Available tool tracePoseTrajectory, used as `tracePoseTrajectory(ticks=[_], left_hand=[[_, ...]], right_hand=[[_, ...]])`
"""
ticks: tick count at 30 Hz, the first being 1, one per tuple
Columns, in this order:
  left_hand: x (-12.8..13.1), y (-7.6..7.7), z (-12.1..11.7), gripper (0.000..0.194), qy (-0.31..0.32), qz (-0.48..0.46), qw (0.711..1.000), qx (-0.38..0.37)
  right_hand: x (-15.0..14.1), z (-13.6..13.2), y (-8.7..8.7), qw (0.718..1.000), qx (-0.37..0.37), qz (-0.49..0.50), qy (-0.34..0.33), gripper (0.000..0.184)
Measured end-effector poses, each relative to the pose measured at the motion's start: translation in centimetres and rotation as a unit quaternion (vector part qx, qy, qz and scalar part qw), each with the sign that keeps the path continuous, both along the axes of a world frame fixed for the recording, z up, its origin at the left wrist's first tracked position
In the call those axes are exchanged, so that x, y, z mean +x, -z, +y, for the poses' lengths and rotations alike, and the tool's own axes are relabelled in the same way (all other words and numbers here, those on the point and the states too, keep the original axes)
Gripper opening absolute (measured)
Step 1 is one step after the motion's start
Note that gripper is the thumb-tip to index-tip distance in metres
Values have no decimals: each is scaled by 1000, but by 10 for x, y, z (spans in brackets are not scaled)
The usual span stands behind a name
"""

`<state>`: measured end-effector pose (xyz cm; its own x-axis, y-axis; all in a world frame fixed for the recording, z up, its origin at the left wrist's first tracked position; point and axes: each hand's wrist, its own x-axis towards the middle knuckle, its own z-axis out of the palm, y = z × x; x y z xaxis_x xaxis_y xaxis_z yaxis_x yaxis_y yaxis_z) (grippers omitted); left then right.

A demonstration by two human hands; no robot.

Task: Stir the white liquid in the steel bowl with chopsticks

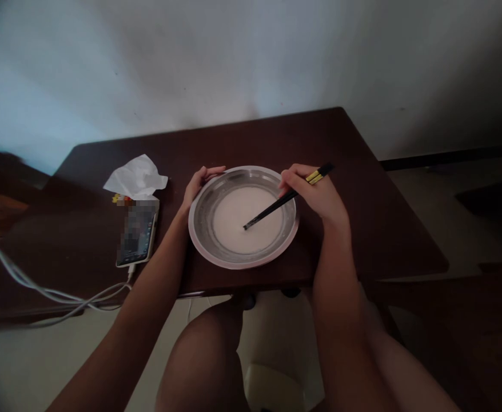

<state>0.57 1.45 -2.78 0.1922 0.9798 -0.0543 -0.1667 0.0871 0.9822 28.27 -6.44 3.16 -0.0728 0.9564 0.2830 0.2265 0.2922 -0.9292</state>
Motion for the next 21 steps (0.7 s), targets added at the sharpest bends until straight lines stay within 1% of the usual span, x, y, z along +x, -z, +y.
tracePoseTrajectory(ticks=[2, 6, 7, 11, 12, 16, 17, 21], left_hand=[[0, 0, 0, 43, 7, -2, 1000, 3], [-1, 0, -1, 40, 13, 1, 1000, 15], [-1, 0, -1, 40, 12, 3, 1000, 18], [-1, -1, -3, 40, 13, 6, 1000, 23], [-1, -1, -3, 40, 14, 4, 1000, 23], [0, -2, -3, 39, 18, -8, 1000, 24], [1, -2, -3, 38, 20, -10, 999, 25], [1, -2, -2, 37, 16, -13, 1000, 21]], right_hand=[[-1, 0, -1, 1000, 1, -10, -18, 23], [-1, -1, -2, 999, 28, -7, 40, 28], [0, 0, -1, 999, 25, -1, 42, 29], [1, 1, 1, 1000, 6, -8, -8, 23], [1, 1, 1, 1000, 11, -13, -8, 22], [1, 1, 1, 998, 36, 6, 55, 30], [1, 1, 1, 998, 30, 13, 54, 31], [0, 1, 1, 1000, 9, -3, 0, 26]])
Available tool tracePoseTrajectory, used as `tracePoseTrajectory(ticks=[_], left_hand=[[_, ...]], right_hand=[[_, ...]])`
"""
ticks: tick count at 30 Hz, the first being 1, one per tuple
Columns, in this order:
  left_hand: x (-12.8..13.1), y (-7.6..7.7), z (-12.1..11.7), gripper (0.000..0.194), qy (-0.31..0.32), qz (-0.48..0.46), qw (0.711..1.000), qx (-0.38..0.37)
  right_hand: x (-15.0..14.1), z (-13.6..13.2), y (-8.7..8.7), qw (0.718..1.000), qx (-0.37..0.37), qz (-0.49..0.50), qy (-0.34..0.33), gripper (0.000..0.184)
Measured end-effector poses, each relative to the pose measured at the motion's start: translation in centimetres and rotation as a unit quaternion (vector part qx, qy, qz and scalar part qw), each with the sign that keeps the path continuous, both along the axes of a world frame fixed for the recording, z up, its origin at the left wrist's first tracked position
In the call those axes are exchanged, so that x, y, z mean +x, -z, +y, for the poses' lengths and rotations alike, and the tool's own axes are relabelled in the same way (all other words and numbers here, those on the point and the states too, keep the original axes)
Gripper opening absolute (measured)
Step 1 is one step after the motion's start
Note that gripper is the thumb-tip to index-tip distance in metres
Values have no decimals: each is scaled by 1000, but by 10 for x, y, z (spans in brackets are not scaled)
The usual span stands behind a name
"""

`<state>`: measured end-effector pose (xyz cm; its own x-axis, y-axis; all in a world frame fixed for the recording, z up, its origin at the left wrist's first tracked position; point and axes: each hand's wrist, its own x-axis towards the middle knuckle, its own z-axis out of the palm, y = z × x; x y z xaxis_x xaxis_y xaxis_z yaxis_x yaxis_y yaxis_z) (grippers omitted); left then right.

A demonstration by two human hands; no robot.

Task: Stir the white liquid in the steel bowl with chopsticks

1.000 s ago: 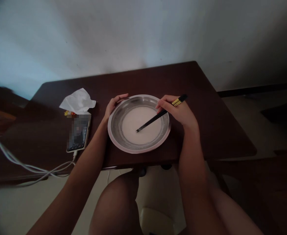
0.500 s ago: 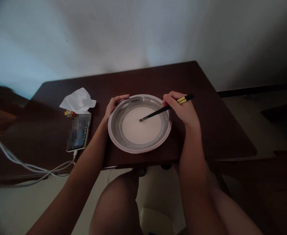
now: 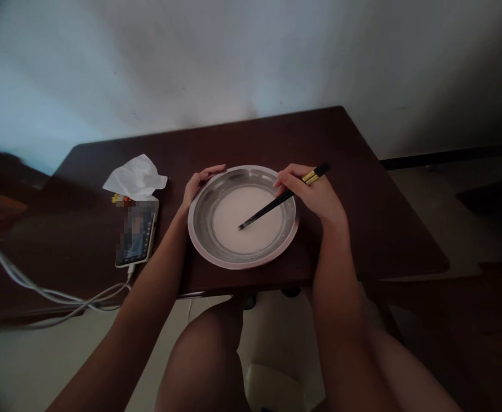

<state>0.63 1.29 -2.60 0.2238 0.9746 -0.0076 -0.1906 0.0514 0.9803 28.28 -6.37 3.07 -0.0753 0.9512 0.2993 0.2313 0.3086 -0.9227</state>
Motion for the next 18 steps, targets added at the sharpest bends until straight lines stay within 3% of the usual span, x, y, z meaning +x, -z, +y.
tracePoseTrajectory(ticks=[5, 10, 15, 18], left_hand=[[-1, 1, 0, 40, 9, -6, 1000, -14], [0, -1, 0, 42, 11, -4, 1000, -15], [0, 1, 1, 45, 13, 3, 1000, -20], [-2, 3, 2, 44, 17, 1, 1000, -16]], right_hand=[[2, 1, 2, 997, 31, 12, 69, 31], [1, 0, 1, 1000, -1, 0, -4, 25], [2, 1, 1, 998, 25, 10, 61, 31], [2, 1, 1, 1000, -5, 12, 13, 28]])
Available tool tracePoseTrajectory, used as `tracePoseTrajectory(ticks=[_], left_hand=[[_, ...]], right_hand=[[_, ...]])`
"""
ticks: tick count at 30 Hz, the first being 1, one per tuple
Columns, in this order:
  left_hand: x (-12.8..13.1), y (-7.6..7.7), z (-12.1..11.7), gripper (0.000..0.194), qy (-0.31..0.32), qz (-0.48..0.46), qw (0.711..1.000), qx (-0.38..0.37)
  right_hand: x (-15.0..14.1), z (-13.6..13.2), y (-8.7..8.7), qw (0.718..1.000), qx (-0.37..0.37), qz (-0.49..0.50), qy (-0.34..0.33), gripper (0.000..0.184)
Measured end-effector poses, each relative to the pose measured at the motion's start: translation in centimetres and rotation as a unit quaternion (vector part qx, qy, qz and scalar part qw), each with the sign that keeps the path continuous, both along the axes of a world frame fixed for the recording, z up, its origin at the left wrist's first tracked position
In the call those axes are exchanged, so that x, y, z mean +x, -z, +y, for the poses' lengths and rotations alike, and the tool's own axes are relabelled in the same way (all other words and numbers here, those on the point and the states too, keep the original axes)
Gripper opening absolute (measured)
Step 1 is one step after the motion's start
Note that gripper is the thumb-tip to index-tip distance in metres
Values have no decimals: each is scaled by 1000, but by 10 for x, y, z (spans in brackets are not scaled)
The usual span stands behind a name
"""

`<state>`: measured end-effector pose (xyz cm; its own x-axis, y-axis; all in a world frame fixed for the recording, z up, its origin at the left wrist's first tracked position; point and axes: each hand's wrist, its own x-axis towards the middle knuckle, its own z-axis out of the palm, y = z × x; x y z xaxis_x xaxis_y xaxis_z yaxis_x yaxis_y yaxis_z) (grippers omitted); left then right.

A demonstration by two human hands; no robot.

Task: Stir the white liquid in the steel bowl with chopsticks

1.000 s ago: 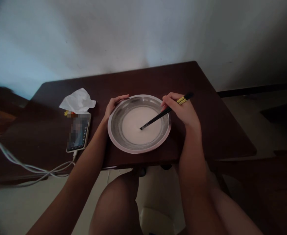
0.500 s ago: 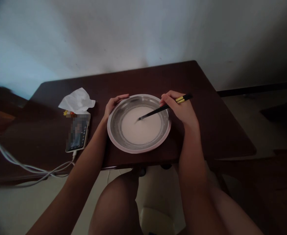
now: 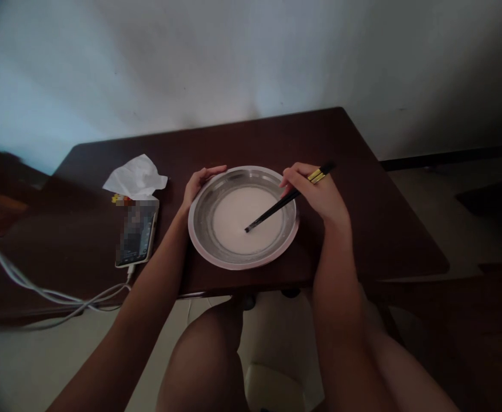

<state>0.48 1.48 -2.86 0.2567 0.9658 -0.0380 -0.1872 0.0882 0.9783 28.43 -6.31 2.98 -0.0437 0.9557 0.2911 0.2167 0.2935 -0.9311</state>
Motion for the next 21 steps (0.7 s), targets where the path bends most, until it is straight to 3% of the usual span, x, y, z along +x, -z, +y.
tracePoseTrajectory(ticks=[2, 6, 11, 15, 19, 21], left_hand=[[0, 0, 0, 44, -2, -1, 1000, 1], [1, -2, -2, 44, -3, 2, 1000, -1], [1, -2, -2, 48, -23, 3, 1000, -8], [1, -1, -1, 51, -47, 9, 999, -7], [3, -5, -3, 52, -61, 16, 998, -18], [5, -7, -4, 52, -64, 17, 998, -24]], right_hand=[[-1, 0, -1, 1000, 2, -13, -15, 25], [-1, -1, -2, 999, 13, -2, 39, 30], [-1, -1, 0, 1000, 3, -6, 1, 26], [1, 0, 1, 999, 17, -2, 42, 30], [3, -1, 0, 1000, -11, -1, -5, 28], [3, 0, 0, 1000, 3, 2, 5, 27]])
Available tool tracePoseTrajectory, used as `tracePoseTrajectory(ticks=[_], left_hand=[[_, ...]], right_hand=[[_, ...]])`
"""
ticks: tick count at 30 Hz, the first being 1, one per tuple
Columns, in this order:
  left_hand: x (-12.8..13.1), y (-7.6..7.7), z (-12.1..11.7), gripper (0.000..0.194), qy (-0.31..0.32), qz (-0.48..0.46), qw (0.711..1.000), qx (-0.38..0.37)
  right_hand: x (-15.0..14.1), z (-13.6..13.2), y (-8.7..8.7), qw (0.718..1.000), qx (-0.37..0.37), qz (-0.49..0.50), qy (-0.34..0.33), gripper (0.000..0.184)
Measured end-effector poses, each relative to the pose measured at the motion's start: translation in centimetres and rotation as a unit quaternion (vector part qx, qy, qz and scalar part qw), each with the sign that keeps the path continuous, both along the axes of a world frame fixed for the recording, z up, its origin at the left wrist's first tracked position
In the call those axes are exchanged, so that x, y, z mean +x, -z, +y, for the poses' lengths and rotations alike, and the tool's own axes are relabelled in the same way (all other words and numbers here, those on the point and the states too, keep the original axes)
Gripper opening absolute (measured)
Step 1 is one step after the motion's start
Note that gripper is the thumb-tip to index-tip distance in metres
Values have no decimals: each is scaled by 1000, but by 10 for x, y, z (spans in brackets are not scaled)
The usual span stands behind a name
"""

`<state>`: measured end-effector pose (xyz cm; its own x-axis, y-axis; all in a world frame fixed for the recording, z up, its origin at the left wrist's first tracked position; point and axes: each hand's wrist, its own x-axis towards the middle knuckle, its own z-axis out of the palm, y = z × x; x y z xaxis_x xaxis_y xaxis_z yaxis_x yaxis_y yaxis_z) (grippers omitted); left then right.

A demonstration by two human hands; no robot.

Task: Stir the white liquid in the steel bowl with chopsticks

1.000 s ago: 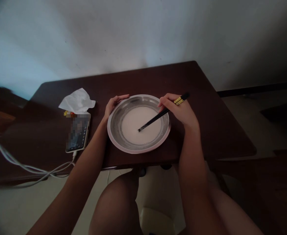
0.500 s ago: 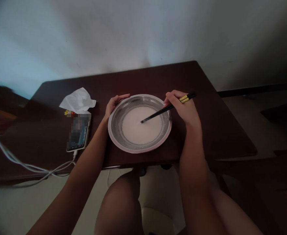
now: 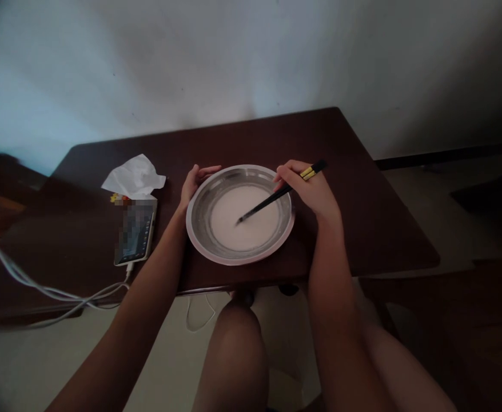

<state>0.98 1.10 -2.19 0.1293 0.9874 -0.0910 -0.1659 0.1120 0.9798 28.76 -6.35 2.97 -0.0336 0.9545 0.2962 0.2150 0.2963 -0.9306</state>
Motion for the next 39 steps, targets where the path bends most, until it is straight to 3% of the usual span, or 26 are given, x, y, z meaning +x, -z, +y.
tracePoseTrajectory(ticks=[3, 8, 13, 17, 22, 27, 33, 39], left_hand=[[1, -1, -1, 52, 1, 0, 1000, 2], [-2, 1, -1, 51, 14, 2, 1000, 9], [-3, 3, 1, 52, 20, 2, 1000, 14], [-3, 2, 1, 51, 22, 1, 1000, 10], [-3, 1, 2, 50, 27, 4, 1000, 7], [-2, -2, 1, 49, 37, -2, 999, 3], [-1, -2, -1, 50, 40, -5, 999, 8], [-1, -4, -3, 49, 43, -5, 999, 6]], right_hand=[[1, 0, 0, 999, 9, 25, 41, 31], [-1, 0, 0, 1000, -14, 7, -20, 26], [1, 0, -1, 999, 13, 14, 37, 32], [0, 0, 0, 1000, -11, 4, -22, 26], [-3, -1, -1, 999, 22, 6, 36, 30], [-6, -1, -2, 1000, -7, 9, -17, 24], [3, 8, 5, 998, 18, 56, 32, 32], [-12, 24, -4, 997, -13, 3, -78, 30]])
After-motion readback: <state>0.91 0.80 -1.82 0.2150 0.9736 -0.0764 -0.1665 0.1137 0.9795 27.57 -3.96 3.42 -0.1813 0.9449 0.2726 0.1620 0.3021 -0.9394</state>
